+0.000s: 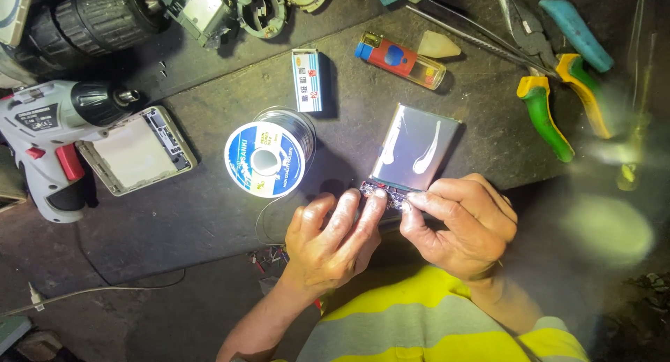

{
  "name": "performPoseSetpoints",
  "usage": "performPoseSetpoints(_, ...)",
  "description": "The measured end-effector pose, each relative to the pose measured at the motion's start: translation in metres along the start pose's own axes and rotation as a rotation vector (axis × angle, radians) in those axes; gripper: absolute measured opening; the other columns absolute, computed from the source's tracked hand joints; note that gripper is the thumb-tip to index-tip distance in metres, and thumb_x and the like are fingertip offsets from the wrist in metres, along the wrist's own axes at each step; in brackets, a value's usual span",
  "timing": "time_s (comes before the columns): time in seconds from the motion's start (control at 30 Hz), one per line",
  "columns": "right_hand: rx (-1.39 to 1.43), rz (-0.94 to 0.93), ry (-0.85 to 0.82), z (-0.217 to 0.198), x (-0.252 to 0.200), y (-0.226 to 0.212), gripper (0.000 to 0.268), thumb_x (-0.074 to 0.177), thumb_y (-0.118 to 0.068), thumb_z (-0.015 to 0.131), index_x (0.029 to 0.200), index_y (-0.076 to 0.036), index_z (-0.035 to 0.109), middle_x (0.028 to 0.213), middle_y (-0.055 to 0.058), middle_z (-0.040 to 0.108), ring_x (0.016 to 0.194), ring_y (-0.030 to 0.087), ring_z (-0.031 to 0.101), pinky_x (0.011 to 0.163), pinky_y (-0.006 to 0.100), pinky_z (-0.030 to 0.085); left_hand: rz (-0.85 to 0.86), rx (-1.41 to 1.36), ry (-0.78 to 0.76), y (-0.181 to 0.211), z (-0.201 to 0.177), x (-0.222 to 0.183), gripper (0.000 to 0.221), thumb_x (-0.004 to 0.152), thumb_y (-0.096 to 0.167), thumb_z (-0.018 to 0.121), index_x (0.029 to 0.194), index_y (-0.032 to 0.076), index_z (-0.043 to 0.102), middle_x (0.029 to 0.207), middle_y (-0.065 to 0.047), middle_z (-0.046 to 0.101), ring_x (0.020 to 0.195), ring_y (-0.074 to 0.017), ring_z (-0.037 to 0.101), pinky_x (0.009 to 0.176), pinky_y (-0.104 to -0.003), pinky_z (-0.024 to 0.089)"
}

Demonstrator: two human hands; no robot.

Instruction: Soldering wires and components onto a small circuit board using a soldering iron and tweezers at a repair bench.

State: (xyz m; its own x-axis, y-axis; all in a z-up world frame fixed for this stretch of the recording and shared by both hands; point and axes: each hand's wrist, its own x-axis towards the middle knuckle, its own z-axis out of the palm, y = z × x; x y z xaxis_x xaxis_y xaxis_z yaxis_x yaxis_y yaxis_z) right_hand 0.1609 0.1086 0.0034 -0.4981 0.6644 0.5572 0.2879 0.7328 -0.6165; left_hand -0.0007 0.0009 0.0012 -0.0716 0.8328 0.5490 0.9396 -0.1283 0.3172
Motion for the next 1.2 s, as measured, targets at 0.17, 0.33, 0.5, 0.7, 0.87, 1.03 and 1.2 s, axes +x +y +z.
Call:
performPoseSetpoints(0.17, 0.007, 0.011, -0.016, -0.001, 0.001, -0.002, 0.008, 0.087, -0.003, 0.077, 0.080, -0.001, 0.077, 0.072, 0.011, 0.062, 0.060, 0.023, 0.060, 0.060, 0.034, 0.056, -0.015, 0.001, -0.025, 0.001, 0.000, 0.000, 0.026, 0.083, 0.018, 0.071, 0.107, 0.016, 0.080, 0.102, -0.009, 0.070, 0.081, -0.0267, 0.061, 0.064, -0.031, 0.049)
performPoseSetpoints(0.33, 0.033, 0.022, -0.027, -0.003, 0.002, -0.001, 0.008, 0.087, -0.002, 0.078, 0.080, 0.000, 0.076, 0.072, 0.012, 0.062, 0.061, 0.024, 0.061, 0.059, 0.034, 0.056, -0.020, -0.012, -0.028, -0.001, 0.000, -0.002, 0.026, 0.084, 0.018, 0.071, 0.109, 0.015, 0.079, 0.103, -0.009, 0.070, 0.082, -0.0272, 0.061, 0.064, -0.032, 0.050)
performPoseSetpoints(0.5, 0.070, 0.046, -0.049, -0.007, 0.004, -0.002, 0.007, 0.087, -0.004, 0.079, 0.081, 0.000, 0.077, 0.074, 0.012, 0.063, 0.064, 0.024, 0.064, 0.061, 0.035, 0.057, -0.004, -0.003, -0.018, -0.001, 0.001, -0.005, 0.026, 0.084, 0.019, 0.071, 0.108, 0.015, 0.079, 0.103, -0.009, 0.070, 0.082, -0.0268, 0.061, 0.066, -0.032, 0.050)
performPoseSetpoints(0.7, 0.083, 0.065, -0.067, -0.009, 0.001, 0.000, 0.003, 0.086, -0.001, 0.080, 0.083, -0.001, 0.078, 0.076, 0.011, 0.064, 0.065, 0.025, 0.065, 0.063, 0.036, 0.058, -0.021, 0.007, -0.064, 0.001, -0.001, -0.009, 0.032, 0.085, 0.022, 0.071, 0.117, 0.022, 0.078, 0.107, -0.009, 0.068, 0.087, -0.0272, 0.061, 0.070, -0.034, 0.052)
performPoseSetpoints(0.87, 0.188, 0.158, -0.086, -0.018, 0.002, 0.002, 0.008, 0.090, -0.006, 0.076, 0.086, 0.000, 0.078, 0.078, 0.012, 0.067, 0.064, 0.027, 0.065, 0.058, 0.038, 0.056, -0.030, -0.003, -0.081, 0.001, 0.001, -0.015, 0.031, 0.091, 0.024, 0.066, 0.119, 0.021, 0.078, 0.110, -0.010, 0.068, 0.088, -0.0285, 0.060, 0.074, -0.035, 0.053)
performPoseSetpoints(1.03, 0.301, 0.253, -0.073, -0.027, 0.000, 0.008, 0.006, 0.088, -0.002, 0.075, 0.086, 0.003, 0.077, 0.082, 0.015, 0.070, 0.060, 0.022, 0.065, 0.054, 0.034, 0.055, -0.028, -0.026, -0.007, -0.001, 0.005, -0.016, 0.027, 0.088, 0.021, 0.069, 0.112, 0.018, 0.081, 0.104, -0.010, 0.072, 0.083, -0.0273, 0.063, 0.079, -0.035, 0.057)
performPoseSetpoints(1.2, 0.300, 0.273, -0.048, -0.028, 0.001, 0.009, 0.005, 0.089, 0.000, 0.075, 0.090, 0.004, 0.078, 0.085, 0.017, 0.073, 0.062, 0.022, 0.067, 0.056, 0.033, 0.056, -0.032, -0.073, 0.018, -0.001, 0.003, -0.012, 0.027, 0.088, 0.019, 0.071, 0.112, 0.010, 0.081, 0.106, -0.013, 0.074, 0.082, -0.0289, 0.064, 0.081, -0.036, 0.058)
